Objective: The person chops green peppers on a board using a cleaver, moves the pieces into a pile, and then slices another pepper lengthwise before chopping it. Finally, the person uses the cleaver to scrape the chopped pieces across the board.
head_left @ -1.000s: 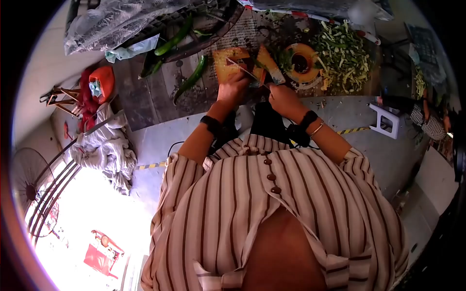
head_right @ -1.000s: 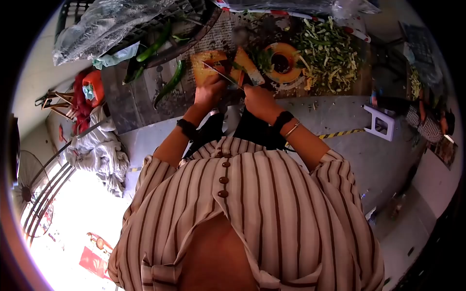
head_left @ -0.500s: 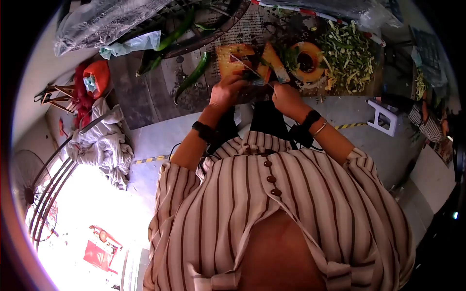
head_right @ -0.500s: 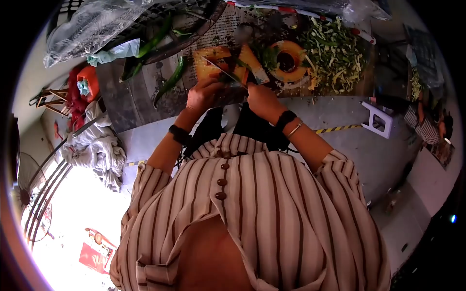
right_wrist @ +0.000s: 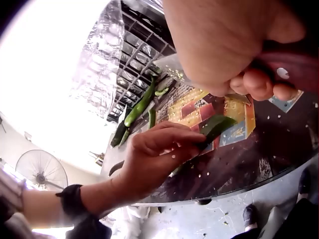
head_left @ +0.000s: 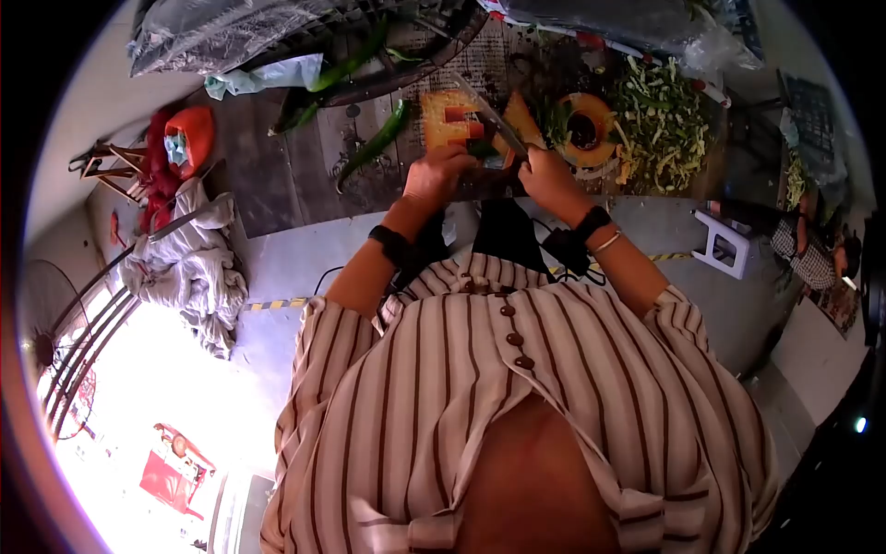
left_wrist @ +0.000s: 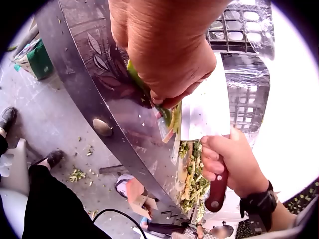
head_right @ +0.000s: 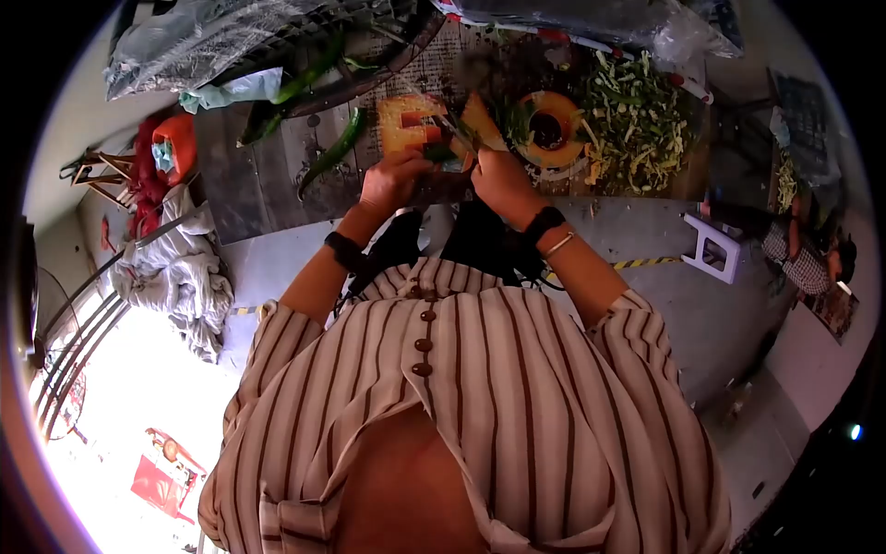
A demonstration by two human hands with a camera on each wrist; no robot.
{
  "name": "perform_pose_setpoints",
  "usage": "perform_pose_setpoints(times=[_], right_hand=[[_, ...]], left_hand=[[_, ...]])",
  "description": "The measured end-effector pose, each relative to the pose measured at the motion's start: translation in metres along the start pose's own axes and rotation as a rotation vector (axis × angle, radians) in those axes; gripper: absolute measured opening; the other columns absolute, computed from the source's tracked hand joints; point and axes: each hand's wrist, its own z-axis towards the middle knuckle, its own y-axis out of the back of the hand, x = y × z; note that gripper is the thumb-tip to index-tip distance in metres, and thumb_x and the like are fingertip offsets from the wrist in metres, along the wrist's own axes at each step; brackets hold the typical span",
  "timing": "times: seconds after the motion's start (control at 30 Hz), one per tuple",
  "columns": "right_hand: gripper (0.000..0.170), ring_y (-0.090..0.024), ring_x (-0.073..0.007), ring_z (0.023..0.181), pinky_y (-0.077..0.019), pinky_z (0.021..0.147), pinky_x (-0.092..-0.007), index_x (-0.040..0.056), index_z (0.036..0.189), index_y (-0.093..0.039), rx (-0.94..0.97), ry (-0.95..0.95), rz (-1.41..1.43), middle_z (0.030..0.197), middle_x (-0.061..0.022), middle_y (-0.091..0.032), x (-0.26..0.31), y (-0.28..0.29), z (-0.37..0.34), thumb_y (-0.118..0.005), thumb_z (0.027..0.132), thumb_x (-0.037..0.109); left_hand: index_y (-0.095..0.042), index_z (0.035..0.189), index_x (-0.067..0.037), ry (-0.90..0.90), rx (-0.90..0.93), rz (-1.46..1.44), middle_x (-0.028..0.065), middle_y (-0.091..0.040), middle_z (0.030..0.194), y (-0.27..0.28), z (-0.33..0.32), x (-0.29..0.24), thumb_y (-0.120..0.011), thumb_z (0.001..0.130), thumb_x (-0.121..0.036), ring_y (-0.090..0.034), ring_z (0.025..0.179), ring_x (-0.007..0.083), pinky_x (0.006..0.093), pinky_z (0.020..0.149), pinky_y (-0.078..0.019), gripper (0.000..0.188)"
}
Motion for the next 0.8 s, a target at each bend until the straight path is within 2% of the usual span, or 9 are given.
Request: perform_pose_setpoints(times=[0.13,0.47,0.53,0.8], right_hand=[[0.017,-0.060,-0.0420,0.074,-0.0487,0.068,-0.0502,-0.0044,0.093,-0.055,0.062,-0.023,-0.065,0.075,-0.0240,-0.061,0.005,-0.005,-0.017,-0.052,0.086,0.011],[0.015,-0.060,-0.0424,0.073,-0.0488,0.066,-0.0495,-0.0057,0.090,-0.054,0.100,-0.052,-0.010,0.075,-0.0259,-0.061,0.007,-0.013,-0.011,-0.053,0.084,0.008],[0.014,-0.060,-0.0431,0.073,-0.0487,0.066,-0.0500,-0.0056,0.088,-0.054,0.039,0.036,-0.021,0.074,-0.0259,-0.060,-0.002,-0.025,-0.004,-0.054,0.084,0.008],[0.014,-0.059,-0.0441,0.075,-0.0478,0.067,-0.0511,-0.0047,0.081,-0.056,-0.041,0.149,-0.053,0.074,-0.0267,-0.059,0.002,-0.030,0.019,-0.057,0.081,0.009]], left_hand=[[-0.069,0.091,-0.015,-0.016,-0.039,-0.013,0.0004,-0.064,0.090,-0.002,0.003,0.001,-0.063,0.077,-0.010,-0.065,0.082,0.0249,0.0349,0.065,-0.0536,0.017],[-0.069,0.090,-0.017,0.004,-0.024,-0.011,-0.0006,-0.064,0.092,-0.002,0.003,0.003,-0.063,0.076,-0.011,-0.065,0.083,0.0232,0.0332,0.065,-0.0536,0.017],[-0.069,0.090,-0.017,0.012,-0.016,-0.022,-0.0006,-0.063,0.091,-0.001,0.003,0.003,-0.063,0.076,-0.011,-0.065,0.082,0.0232,0.0333,0.064,-0.0537,0.017],[-0.069,0.088,-0.016,0.009,-0.018,-0.003,-0.0001,-0.062,0.088,0.001,0.006,0.001,-0.063,0.078,-0.013,-0.065,0.080,0.0238,0.0353,0.061,-0.0533,0.012]])
